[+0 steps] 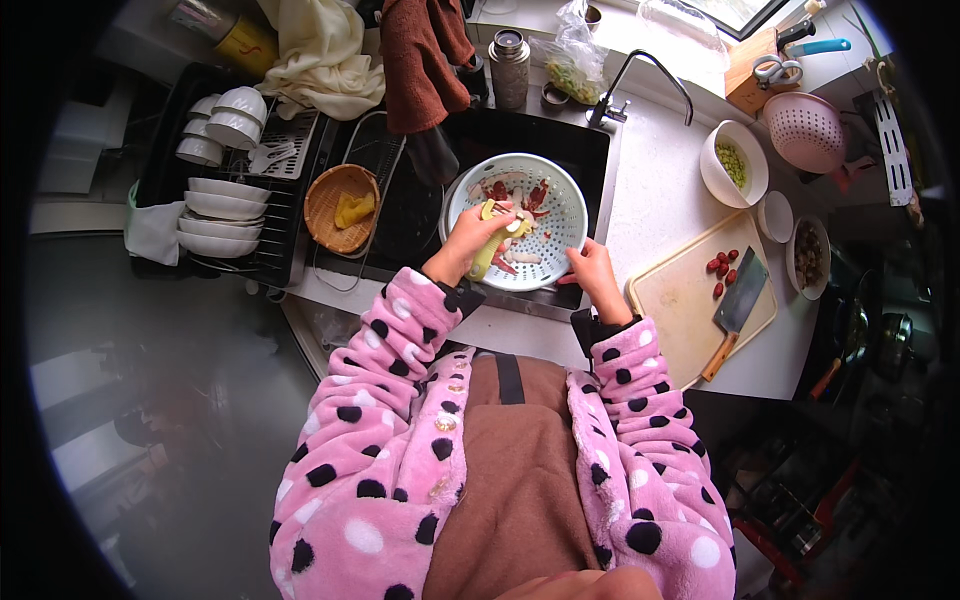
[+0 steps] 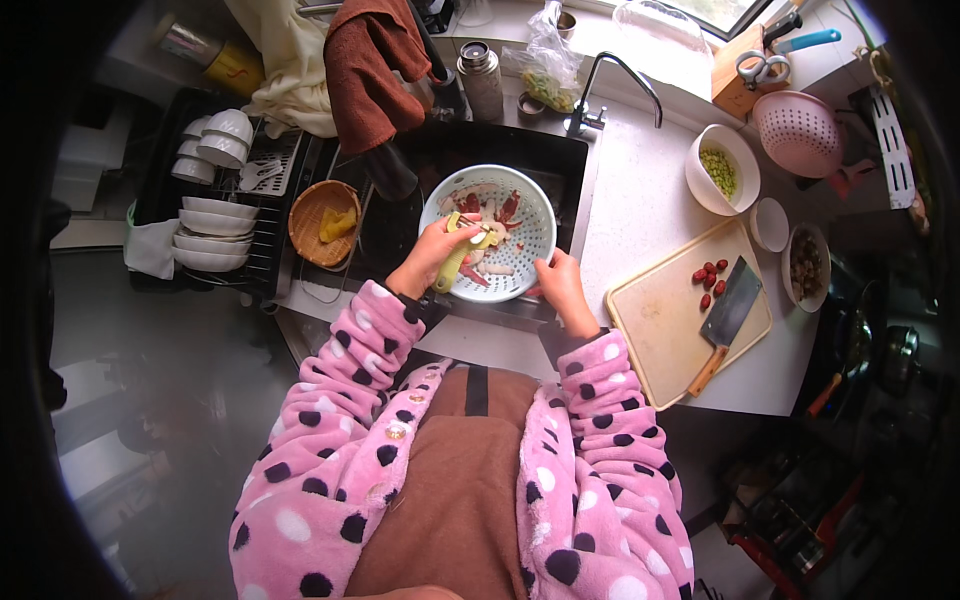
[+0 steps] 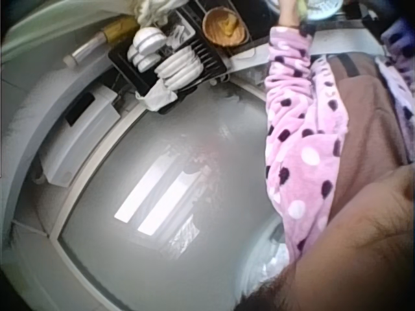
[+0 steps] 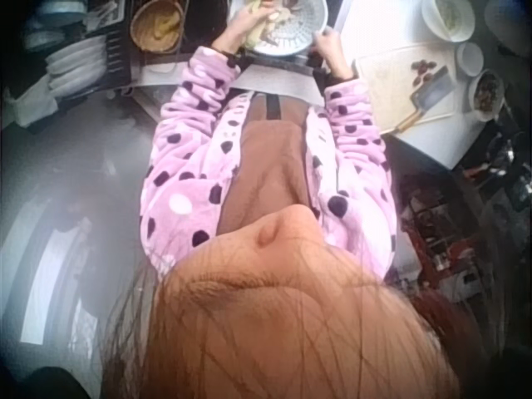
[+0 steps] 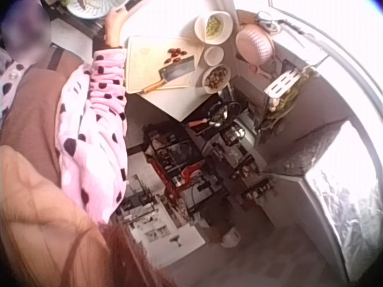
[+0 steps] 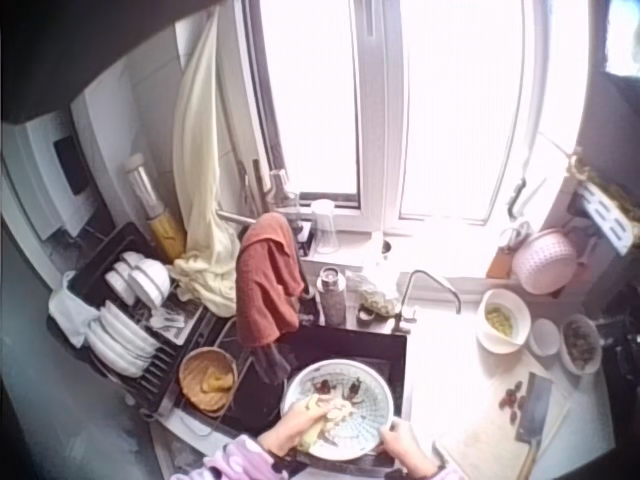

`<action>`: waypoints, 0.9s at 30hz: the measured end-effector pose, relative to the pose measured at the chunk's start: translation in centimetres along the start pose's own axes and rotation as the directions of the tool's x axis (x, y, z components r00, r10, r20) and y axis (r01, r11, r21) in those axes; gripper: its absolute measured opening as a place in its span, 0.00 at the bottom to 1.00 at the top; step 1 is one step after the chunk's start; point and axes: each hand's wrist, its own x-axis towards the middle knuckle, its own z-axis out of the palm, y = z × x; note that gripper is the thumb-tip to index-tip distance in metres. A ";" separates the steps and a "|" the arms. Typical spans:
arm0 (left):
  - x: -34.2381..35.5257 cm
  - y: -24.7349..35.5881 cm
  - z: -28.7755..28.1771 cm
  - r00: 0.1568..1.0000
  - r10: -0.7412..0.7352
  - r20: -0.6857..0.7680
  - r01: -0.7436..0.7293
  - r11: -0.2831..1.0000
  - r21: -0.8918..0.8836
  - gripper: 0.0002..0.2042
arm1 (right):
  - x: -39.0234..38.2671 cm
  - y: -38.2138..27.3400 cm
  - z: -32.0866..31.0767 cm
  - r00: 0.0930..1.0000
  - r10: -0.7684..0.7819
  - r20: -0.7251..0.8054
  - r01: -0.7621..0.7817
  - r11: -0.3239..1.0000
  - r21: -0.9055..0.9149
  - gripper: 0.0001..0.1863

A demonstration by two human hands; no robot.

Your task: The person prepares ingredients in a kitchen, washing and peeling items in a colander, then frying them in a pan on the stove. They transfer cooked pieces into bowls and continue cooking additional ingredients.

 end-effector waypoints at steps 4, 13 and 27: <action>0.0 -0.7 -0.8 0.994 -0.081 0.074 0.092 0.981 -0.173 0.17 | -0.4 0.0 0.2 0.999 0.033 0.007 -0.033 0.999 -0.025 0.12; -0.5 -1.8 -1.1 0.987 -0.108 0.118 0.128 0.977 -0.172 0.09 | -0.7 0.3 0.3 0.999 0.036 -0.001 -0.036 0.999 -0.028 0.12; -3.5 -0.5 2.6 0.992 0.127 -0.026 -0.122 0.982 0.146 0.11 | -2.8 3.6 -10.5 0.993 -0.006 -0.119 -0.007 0.994 -0.109 0.14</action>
